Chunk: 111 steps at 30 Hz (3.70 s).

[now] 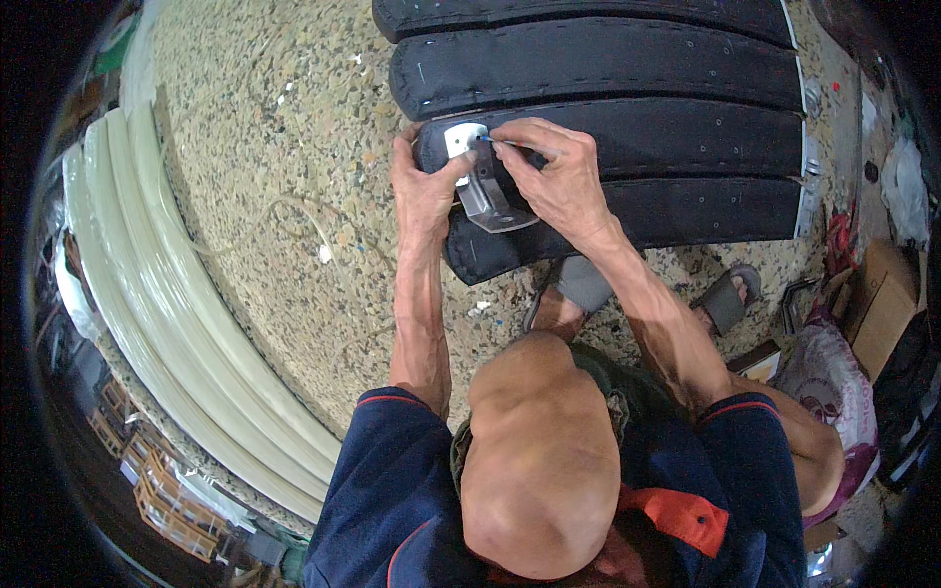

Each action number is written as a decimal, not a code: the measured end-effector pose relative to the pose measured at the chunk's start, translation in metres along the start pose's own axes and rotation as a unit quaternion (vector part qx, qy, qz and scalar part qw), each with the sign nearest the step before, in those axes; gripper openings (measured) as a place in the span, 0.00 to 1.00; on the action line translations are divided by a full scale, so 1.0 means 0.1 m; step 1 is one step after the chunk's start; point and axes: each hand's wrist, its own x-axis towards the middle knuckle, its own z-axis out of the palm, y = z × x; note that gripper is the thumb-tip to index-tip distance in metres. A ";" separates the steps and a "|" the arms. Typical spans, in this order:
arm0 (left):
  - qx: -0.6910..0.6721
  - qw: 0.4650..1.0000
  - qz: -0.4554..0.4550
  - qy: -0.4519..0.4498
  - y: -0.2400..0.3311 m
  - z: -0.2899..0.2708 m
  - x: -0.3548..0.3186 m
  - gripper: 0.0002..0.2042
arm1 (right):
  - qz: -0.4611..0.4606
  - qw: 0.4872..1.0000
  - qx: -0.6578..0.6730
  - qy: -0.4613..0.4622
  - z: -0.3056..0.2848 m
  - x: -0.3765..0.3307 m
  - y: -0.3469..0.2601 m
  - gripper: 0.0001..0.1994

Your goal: The person retrieves a metal bracket from a cluttered pile, then sits on the floor to attach it to a stack of black pads. They use a pen to mark hole positions on the pads and test-fit a curved metal piece over the bracket.

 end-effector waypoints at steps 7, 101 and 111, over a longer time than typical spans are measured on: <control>0.000 1.000 -0.007 -0.006 0.03 0.00 0.00 0.39 | -0.032 0.998 -0.043 -0.015 0.04 0.04 0.04 0.07; 0.009 1.000 0.014 0.004 0.09 0.03 -0.04 0.41 | -0.081 0.971 -0.057 -0.218 -0.21 0.11 0.04 0.07; 0.011 1.000 -0.001 0.008 0.06 0.03 -0.01 0.40 | -0.104 0.972 -0.059 -0.203 -0.18 0.13 0.02 0.07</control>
